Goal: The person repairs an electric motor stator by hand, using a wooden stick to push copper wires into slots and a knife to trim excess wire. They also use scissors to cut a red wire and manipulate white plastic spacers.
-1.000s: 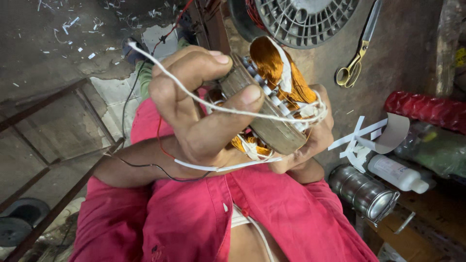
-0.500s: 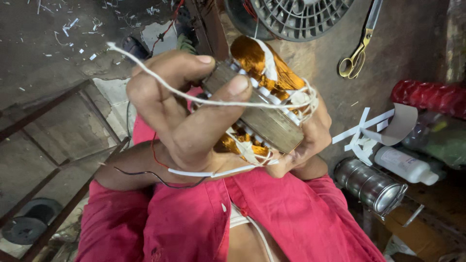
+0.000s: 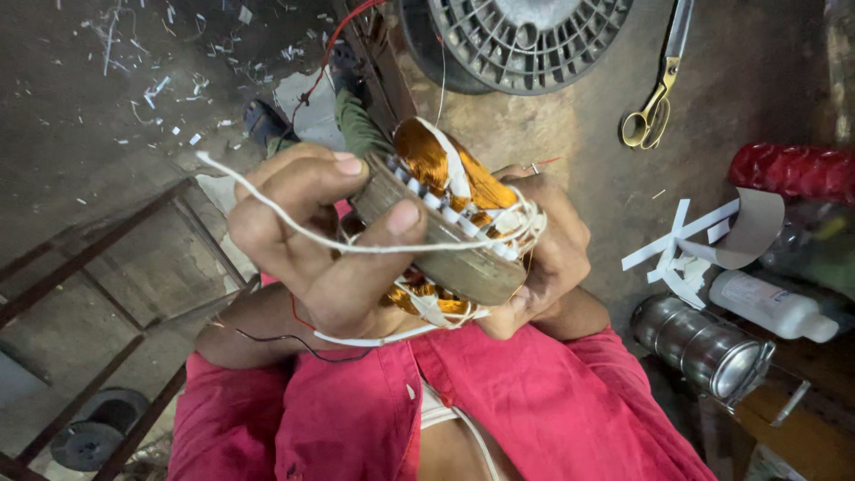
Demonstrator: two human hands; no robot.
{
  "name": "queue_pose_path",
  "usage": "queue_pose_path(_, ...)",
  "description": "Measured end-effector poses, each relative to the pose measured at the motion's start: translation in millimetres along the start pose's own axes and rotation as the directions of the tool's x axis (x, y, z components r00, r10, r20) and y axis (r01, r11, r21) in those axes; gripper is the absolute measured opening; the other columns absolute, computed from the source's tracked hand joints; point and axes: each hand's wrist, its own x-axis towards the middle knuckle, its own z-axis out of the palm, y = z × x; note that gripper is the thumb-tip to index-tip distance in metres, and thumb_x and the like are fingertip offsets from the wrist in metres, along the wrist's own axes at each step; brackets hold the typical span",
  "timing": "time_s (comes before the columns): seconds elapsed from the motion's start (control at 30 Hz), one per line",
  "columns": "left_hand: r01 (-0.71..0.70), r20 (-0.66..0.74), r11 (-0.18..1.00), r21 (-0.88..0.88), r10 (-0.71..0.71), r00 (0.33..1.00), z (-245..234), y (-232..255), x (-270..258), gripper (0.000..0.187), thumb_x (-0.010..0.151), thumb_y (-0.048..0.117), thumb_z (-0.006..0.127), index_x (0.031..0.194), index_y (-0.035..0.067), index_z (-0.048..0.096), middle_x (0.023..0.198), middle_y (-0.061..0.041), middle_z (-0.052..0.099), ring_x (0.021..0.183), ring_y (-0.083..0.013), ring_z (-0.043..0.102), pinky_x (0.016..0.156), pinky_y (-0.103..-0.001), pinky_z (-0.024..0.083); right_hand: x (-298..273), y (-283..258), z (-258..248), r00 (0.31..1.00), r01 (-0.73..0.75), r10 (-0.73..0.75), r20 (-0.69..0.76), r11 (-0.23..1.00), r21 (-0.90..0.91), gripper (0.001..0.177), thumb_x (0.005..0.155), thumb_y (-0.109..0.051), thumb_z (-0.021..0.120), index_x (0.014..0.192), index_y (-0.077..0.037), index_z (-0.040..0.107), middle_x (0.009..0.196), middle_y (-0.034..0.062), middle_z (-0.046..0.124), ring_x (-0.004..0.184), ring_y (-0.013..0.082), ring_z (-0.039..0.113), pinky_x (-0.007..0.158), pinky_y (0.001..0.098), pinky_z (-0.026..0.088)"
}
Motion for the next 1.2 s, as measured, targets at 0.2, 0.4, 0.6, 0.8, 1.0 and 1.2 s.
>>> queue_pose_path(0.2, -0.228, 0.143, 0.973, -0.042, 0.232, 0.962, -12.0, -27.6, 6.3, 0.043, 0.1, 0.004, 0.082, 0.132, 0.026, 0.063, 0.13, -0.01, 0.041, 0.12, -0.0303, 0.05, 0.085, -0.037, 0.058, -2.4, 6.2, 7.7, 0.997, 0.047, -0.044, -0.065, 0.998, 0.045, 0.045, 0.068, -0.012, 0.069, 0.107, 0.011, 0.066, 0.1, 0.0208, 0.061, 0.08, 0.0294, 0.065, 0.074, 0.0387, 0.054)
queue_pose_path(0.4, -0.438, 0.303, 0.899, -0.015, 0.422, 0.855, -26.0, -40.3, 15.9, 0.044, 0.102, 0.012, 0.083, 0.137, 0.024, 0.06, 0.13, -0.016, 0.038, 0.117, -0.0347, 0.047, 0.089, -0.043, 0.062, -0.4, 3.7, 7.6, 0.996, 0.021, -0.018, -0.089, 0.999, 0.034, 0.053, 0.061, -0.019, 0.067, 0.104, 0.011, 0.065, 0.099, 0.0228, 0.062, 0.081, 0.0316, 0.065, 0.077, 0.0386, 0.055)
queue_pose_path(0.6, -0.528, 0.308, 0.848, 0.036, 0.493, 0.814, -26.7, -43.1, 19.3, 0.05, 0.101, 0.015, 0.08, 0.142, 0.028, 0.055, 0.136, -0.014, 0.038, 0.125, -0.0343, 0.046, 0.095, -0.039, 0.062, 0.1, -0.5, 3.7, 0.999, -0.031, 0.031, -0.035, 0.999, -0.015, 0.054, 0.058, -0.023, 0.069, 0.104, 0.007, 0.069, 0.099, 0.0209, 0.065, 0.085, 0.0309, 0.068, 0.077, 0.0342, 0.057)
queue_pose_path(0.8, -0.597, 0.174, 0.8, 0.062, 0.58, 0.796, -15.2, -48.2, 16.5, 0.048, 0.097, 0.032, 0.09, 0.134, 0.026, 0.059, 0.128, -0.015, 0.043, 0.113, -0.0351, 0.051, 0.087, -0.039, 0.06, 4.4, -2.0, 4.2, 0.999, -0.041, 0.042, -0.035, 0.999, 0.022, 0.057, 0.056, -0.027, 0.068, 0.103, 0.005, 0.07, 0.1, 0.0199, 0.066, 0.086, 0.0298, 0.068, 0.079, 0.0337, 0.057)
queue_pose_path(1.0, -0.661, 0.022, 0.741, 0.115, 0.664, 0.748, -7.0, -58.1, 7.1, 0.051, 0.086, 0.044, 0.088, 0.128, 0.029, 0.064, 0.125, -0.012, 0.048, 0.109, -0.0318, 0.053, 0.083, -0.038, 0.061, 6.0, -7.6, 2.5, 0.997, -0.08, 0.08, 0.021, 0.997, 0.021, 0.055, 0.06, -0.026, 0.072, 0.107, 0.004, 0.072, 0.103, 0.0202, 0.068, 0.087, 0.0275, 0.07, 0.079, 0.031, 0.058)
queue_pose_path(1.2, -0.627, 0.112, 0.764, 0.15, 0.617, 0.779, -3.5, -20.4, 41.0, 0.055, 0.093, 0.048, 0.088, 0.138, 0.032, 0.06, 0.132, -0.009, 0.045, 0.115, -0.034, 0.051, 0.09, -0.037, 0.058, 2.8, -4.2, -5.4, 0.983, -0.118, 0.115, 0.143, 0.993, 0.01, 0.067, 0.062, -0.037, 0.074, 0.118, 0.0, 0.073, 0.114, 0.02, 0.073, 0.101, 0.0285, 0.07, 0.092, 0.0337, 0.057)
